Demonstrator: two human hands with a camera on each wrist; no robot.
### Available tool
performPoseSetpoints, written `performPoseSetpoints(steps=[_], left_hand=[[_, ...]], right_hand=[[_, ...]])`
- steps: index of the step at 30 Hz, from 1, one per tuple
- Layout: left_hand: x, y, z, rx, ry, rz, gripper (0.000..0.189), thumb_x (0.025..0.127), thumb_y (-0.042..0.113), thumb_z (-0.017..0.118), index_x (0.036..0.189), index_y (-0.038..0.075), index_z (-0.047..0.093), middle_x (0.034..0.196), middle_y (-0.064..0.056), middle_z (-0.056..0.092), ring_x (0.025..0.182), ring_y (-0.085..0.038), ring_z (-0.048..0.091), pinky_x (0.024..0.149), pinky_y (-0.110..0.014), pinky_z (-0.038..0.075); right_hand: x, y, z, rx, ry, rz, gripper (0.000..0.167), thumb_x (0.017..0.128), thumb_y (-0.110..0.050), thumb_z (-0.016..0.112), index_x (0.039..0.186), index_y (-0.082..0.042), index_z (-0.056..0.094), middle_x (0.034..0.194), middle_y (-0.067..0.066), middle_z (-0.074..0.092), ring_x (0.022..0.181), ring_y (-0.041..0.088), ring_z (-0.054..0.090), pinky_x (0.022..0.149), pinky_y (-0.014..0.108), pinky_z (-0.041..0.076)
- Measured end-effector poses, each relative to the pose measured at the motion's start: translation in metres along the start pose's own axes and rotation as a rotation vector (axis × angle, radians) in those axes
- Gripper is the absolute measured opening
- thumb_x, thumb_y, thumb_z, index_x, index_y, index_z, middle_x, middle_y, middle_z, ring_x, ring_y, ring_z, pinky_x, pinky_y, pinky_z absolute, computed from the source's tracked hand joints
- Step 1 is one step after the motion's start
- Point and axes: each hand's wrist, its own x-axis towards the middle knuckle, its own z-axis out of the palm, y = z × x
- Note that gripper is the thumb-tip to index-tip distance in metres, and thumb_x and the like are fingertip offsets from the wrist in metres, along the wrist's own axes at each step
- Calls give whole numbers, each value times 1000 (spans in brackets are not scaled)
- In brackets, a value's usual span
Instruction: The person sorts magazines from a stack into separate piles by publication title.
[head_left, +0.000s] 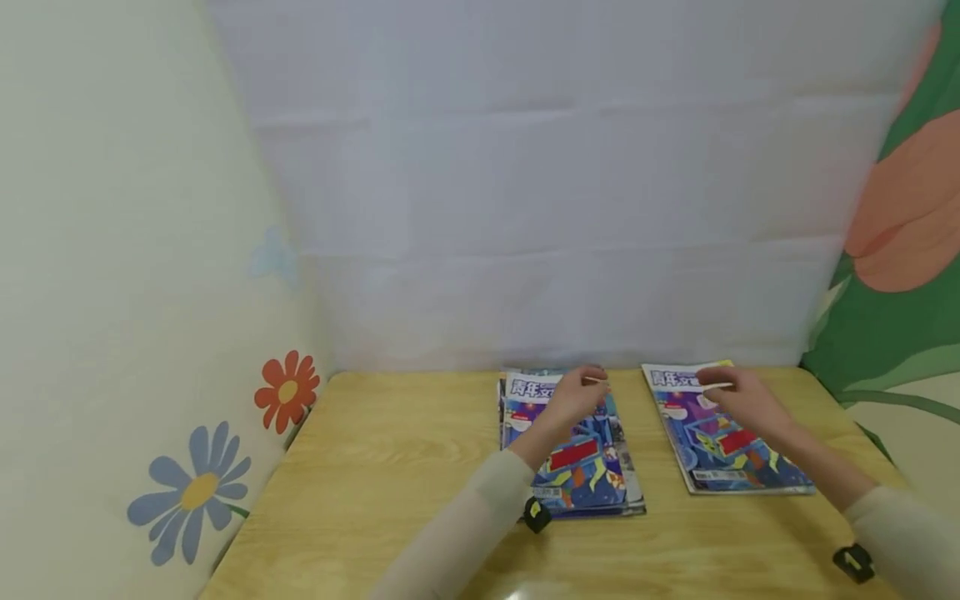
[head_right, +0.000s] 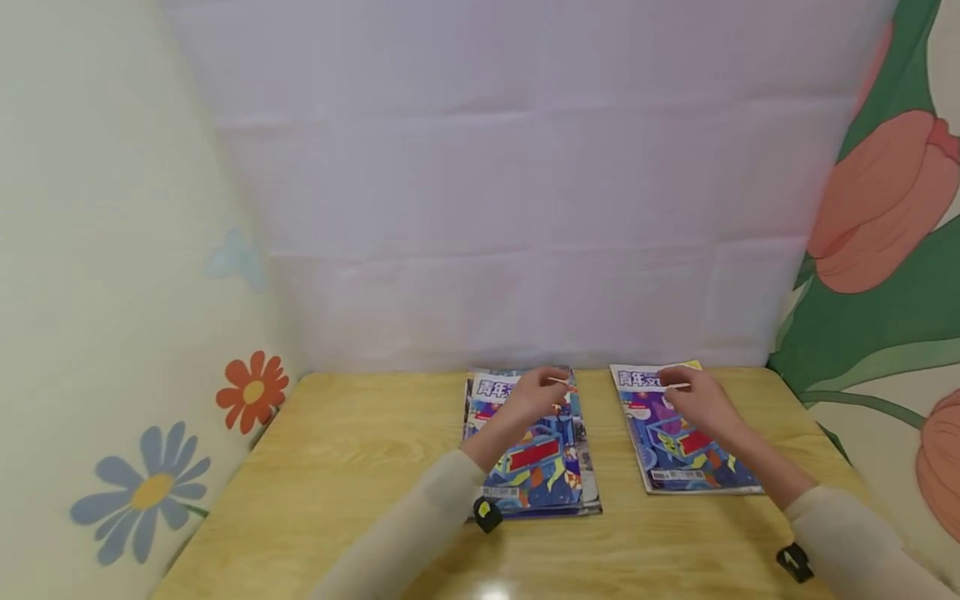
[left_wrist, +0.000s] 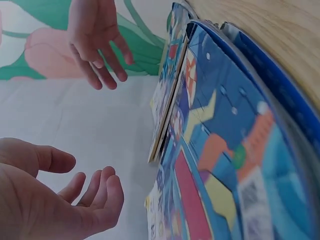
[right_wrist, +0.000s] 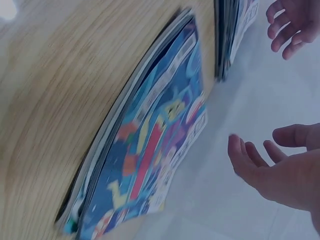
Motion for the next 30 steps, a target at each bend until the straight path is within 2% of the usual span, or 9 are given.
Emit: performPoseSetpoints(steps=[5, 8, 12, 15, 21, 26, 30], left_hand=[[-11, -8, -25, 14, 48, 46, 34, 98, 12, 58, 132, 8, 62, 109, -4, 64, 97, -29, 64, 72, -43, 52], [-18, -12, -40, 73, 95, 62, 35, 97, 13, 59, 131, 7, 62, 110, -5, 64, 95, -23, 64, 72, -37, 53], [-29, -17, -57, 183, 165, 59, 35, 94, 14, 61, 128, 8, 64, 111, -6, 64, 96, -22, 62, 77, -36, 53], [-37, -22, -70, 220, 212, 55, 37, 91, 14, 63, 127, 6, 65, 111, -9, 65, 98, -24, 62, 84, -40, 53], [-40, -33, -85, 185, 226, 30, 39, 94, 15, 64, 131, 3, 63, 117, -13, 64, 106, -29, 61, 93, -46, 51], [-42, -45, -100, 171, 267, -6, 38, 95, 14, 61, 131, 2, 64, 119, -16, 63, 107, -31, 60, 93, -48, 51], [-42, -55, -111, 182, 267, -53, 40, 96, 16, 61, 133, 1, 62, 124, -18, 62, 109, -32, 59, 94, -49, 51]], right_hand=[[7, -16, 23, 109, -59, -31, 43, 104, -11, 54, 140, 13, 49, 134, 34, 53, 115, 45, 59, 82, 41, 59], [9, -23, 39, 148, -77, -65, 41, 102, -5, 55, 138, 15, 49, 131, 35, 54, 113, 46, 60, 81, 43, 59], [13, -30, 60, 30, -49, -119, 36, 97, 0, 57, 130, 13, 57, 123, 32, 60, 103, 41, 65, 74, 39, 60], [16, -36, 74, -40, -52, -145, 35, 95, 0, 58, 128, 12, 59, 119, 30, 63, 100, 39, 65, 72, 39, 59], [18, -41, 88, -114, -47, -173, 31, 93, -1, 64, 121, 13, 61, 107, 24, 67, 92, 38, 66, 74, 45, 58], [20, -47, 98, -112, -73, -149, 33, 90, -5, 68, 117, 14, 63, 96, 15, 68, 87, 31, 65, 71, 42, 56], [21, -50, 106, -100, -83, -120, 33, 88, -5, 69, 114, 14, 65, 92, 13, 68, 84, 27, 64, 70, 40, 55]])
